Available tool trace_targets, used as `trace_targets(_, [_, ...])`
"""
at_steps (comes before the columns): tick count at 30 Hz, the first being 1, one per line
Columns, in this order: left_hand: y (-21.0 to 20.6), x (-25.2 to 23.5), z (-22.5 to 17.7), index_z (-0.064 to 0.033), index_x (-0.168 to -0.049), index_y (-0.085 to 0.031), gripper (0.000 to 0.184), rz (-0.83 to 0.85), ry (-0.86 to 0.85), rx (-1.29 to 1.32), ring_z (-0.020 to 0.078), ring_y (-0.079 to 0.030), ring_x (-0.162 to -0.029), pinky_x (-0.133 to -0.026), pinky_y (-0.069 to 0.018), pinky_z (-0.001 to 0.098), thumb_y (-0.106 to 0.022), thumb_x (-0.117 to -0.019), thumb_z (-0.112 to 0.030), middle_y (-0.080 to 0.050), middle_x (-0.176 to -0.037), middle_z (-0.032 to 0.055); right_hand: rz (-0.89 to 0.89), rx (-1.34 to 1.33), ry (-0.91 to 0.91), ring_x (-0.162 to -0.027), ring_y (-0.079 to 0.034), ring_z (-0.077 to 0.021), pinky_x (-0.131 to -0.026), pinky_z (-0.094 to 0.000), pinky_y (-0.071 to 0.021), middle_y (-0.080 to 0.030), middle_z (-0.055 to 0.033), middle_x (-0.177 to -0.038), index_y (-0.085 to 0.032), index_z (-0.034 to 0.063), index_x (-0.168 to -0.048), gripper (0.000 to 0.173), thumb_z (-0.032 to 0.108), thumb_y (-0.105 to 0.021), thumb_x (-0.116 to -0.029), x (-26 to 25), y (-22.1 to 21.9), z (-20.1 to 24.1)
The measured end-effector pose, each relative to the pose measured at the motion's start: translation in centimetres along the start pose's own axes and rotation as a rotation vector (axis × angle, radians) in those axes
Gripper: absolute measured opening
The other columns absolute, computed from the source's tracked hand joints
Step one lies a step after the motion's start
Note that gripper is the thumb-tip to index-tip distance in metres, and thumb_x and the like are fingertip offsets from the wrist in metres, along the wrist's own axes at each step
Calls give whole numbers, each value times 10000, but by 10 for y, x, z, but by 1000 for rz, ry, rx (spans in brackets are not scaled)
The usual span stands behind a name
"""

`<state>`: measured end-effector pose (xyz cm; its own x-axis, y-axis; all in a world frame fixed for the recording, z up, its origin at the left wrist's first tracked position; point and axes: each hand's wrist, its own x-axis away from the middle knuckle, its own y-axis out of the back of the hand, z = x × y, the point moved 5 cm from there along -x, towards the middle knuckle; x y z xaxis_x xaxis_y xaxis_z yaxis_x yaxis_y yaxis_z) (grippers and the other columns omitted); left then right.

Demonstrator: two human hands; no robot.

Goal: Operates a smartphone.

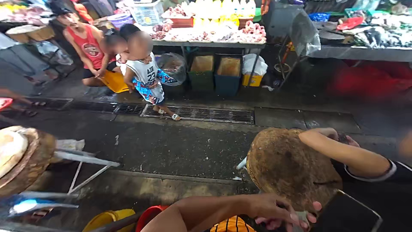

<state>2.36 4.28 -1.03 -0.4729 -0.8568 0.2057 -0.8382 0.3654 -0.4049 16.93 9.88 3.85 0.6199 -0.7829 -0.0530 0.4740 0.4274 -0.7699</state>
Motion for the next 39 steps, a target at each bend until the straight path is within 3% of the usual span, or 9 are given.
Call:
trace_targets(2, [8,1,-6,-58,-1211,-668,338,-84,16,-41,89,-507,-485,-445,-448,247,-518,-1060,-320,-693,-841,79,21,-186,-62,-1181,-641,-285,-960,-467,-560,-555,-131,-1465,-541,166,-1471,763,691,-543,-917,24,36,-2])
trace_targets(6, [20,-10,-7,-87,-1207,-662,294,-258,94,-89,93,-566,-548,-492,-509,257,-543,-1058,-310,-700,-900,51,-262,-318,-2,-1139,-670,-338,-910,-492,-584,-570,-179,-1450,-605,179,-1390,670,657,-570,-922,43,46,9])
trace_targets(9, [20,-23,3,-53,-1192,-652,277,-303,138,-69,114,-580,-583,-520,-528,280,-521,-1045,-248,-679,-894,56,-227,-362,45,-1304,-560,-431,-1017,-625,-500,-471,-192,-1547,-528,177,-1460,694,665,-476,-970,60,46,16])
trace_targets(12, [10,-39,10,-39,-1172,-643,282,-228,156,-43,114,-584,-567,-510,-537,277,-523,-1028,-249,-682,-890,71,-142,-454,61,-1354,-487,-496,-1026,-715,-445,-410,-209,-1584,-507,194,-1479,729,707,-366,-980,82,29,22])
trace_targets(23, [-73,-80,1,-34,-1202,-651,249,5,93,-249,97,-563,-535,-463,-505,237,-537,-1040,-186,-694,-923,64,-17,-467,240,-1105,-654,-410,-870,-591,-561,-546,-214,-1444,-574,180,-1409,700,690,-470,-941,146,33,24])
trace_targets(28, [-87,-76,-2,-53,-1240,-644,277,67,-1,-352,106,-559,-519,-419,-486,239,-552,-1039,-219,-696,-947,66,-45,-333,269,-1122,-654,-404,-891,-563,-571,-544,-216,-1446,-554,179,-1424,756,744,-439,-934,161,36,32])
trace_targets(33, [-103,-67,-34,-64,-1279,-638,404,162,-171,-508,83,-597,-630,-504,-519,228,-617,-1015,-370,-690,-1012,19,-75,-317,313,-1195,-627,-421,-956,-591,-546,-524,-217,-1480,-545,175,-1444,739,718,-467,-949,166,38,33])
trace_targets(37, [-116,-58,-55,-60,-1334,-616,425,245,-330,-611,59,-574,-677,-544,-495,207,-617,-1023,-350,-678,-1020,7,-107,-340,301,-1243,-597,-418,-1004,-623,-511,-523,-200,-1484,-541,167,-1450,705,678,-483,-969,164,38,29])
trace_targets(39, [-117,-60,-67,-123,-1370,-621,403,215,-435,-745,39,-575,-749,-624,-501,202,-617,-1020,-323,-678,-1091,-9,-134,-339,284,-1279,-571,-435,-1036,-646,-482,-517,-209,-1487,-530,157,-1459,715,670,-510,-961,163,37,26])
